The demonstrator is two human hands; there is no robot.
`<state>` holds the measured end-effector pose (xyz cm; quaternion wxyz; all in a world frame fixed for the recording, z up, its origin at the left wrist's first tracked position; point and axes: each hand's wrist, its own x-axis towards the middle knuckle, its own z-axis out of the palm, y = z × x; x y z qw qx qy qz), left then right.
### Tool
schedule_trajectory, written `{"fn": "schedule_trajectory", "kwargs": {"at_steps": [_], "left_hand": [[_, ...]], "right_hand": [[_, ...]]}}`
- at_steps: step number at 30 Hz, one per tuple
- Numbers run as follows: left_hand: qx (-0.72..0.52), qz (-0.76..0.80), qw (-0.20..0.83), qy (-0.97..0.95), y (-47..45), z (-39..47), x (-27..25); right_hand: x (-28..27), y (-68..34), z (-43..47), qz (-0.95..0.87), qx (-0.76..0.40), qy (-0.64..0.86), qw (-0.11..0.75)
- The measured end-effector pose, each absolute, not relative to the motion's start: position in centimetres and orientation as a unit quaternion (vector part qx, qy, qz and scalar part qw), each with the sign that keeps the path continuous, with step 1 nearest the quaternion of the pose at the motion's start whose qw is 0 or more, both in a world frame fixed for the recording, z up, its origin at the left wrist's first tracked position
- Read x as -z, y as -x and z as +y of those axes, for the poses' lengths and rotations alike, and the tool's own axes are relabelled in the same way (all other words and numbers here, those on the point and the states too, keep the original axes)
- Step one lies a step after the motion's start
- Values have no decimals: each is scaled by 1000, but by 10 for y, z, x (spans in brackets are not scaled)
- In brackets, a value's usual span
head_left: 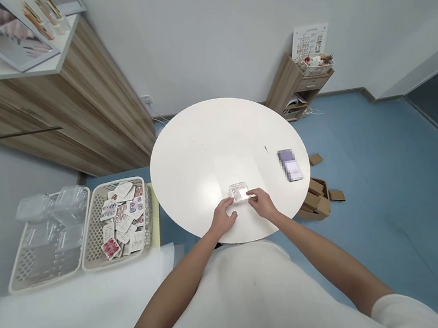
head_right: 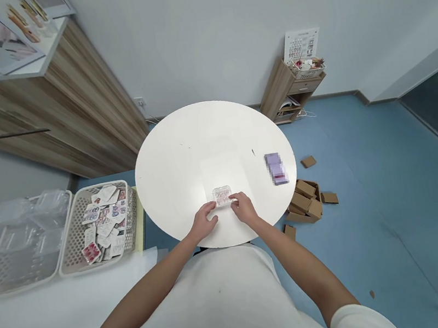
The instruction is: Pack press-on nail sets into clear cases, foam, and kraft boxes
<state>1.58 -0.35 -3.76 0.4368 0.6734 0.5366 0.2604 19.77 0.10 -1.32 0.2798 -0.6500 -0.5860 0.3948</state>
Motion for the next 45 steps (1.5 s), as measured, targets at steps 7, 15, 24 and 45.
{"fn": "schedule_trajectory", "kwargs": {"at_steps": [7,15,24,45], "left_hand": [[-228,571,392,-684,-55,-29,48],[-190,634,341,-668,-74,-58,57],[-163,593,249,-748,-69,-51,59],[-73,455,269,-846,-60,-8,52]], "right_hand": [[32,-237,-16,-603,-419,627,261],[59,-246,-30,-655,-429,582,220],[61,-240,-41,-710,-326,609,137],[63,-196,-65,-261,-551,678,411]]}}
